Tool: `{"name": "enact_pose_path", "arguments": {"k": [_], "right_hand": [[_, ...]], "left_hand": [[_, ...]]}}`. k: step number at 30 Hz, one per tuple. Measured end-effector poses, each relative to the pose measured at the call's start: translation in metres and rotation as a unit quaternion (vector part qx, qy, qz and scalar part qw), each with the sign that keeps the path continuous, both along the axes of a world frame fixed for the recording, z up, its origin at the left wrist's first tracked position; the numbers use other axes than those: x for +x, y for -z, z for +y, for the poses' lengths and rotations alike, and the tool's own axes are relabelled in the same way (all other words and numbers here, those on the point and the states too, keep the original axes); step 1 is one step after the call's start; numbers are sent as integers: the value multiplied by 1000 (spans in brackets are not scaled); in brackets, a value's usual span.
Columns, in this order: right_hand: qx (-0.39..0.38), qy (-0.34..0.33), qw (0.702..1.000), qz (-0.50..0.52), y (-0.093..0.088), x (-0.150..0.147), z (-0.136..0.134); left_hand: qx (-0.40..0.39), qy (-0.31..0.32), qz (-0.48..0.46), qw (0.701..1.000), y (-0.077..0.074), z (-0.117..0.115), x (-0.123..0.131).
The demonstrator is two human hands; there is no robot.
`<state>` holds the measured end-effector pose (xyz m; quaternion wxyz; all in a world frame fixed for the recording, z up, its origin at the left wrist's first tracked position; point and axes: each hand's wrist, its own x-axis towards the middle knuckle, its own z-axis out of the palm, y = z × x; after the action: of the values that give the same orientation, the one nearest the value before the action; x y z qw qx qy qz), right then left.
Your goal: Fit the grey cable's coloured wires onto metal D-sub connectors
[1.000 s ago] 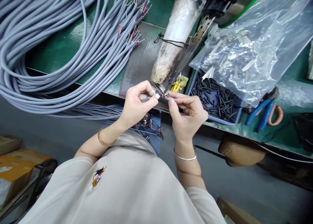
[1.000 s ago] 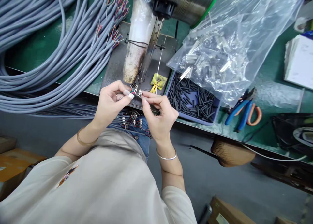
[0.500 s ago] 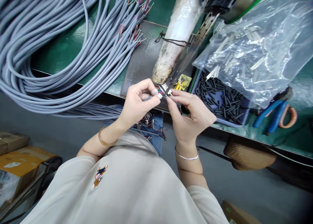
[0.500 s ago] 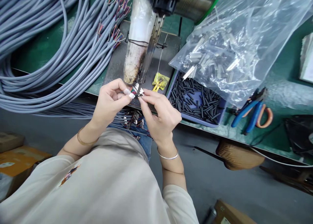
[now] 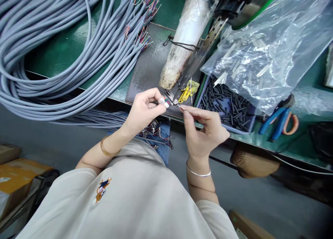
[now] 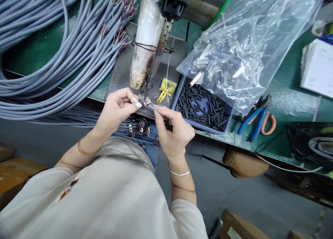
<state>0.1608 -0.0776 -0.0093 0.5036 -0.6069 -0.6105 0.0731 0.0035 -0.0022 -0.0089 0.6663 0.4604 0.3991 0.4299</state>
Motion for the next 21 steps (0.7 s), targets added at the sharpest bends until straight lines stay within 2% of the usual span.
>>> {"name": "enact_pose_path", "arguments": {"k": [5, 10, 15, 21], "right_hand": [[6, -40, 999, 14, 6, -4, 13], [26, -54, 998, 17, 1, -5, 19], [36, -31, 997, -54, -5, -7, 23], [64, -37, 991, -111, -6, -7, 24]], "left_hand": [[20, -15, -5, 1000, 0, 3, 2], [35, -27, 0, 999, -4, 3, 1], [37, -21, 10, 999, -9, 3, 0], [31, -18, -1, 999, -7, 4, 0]]}}
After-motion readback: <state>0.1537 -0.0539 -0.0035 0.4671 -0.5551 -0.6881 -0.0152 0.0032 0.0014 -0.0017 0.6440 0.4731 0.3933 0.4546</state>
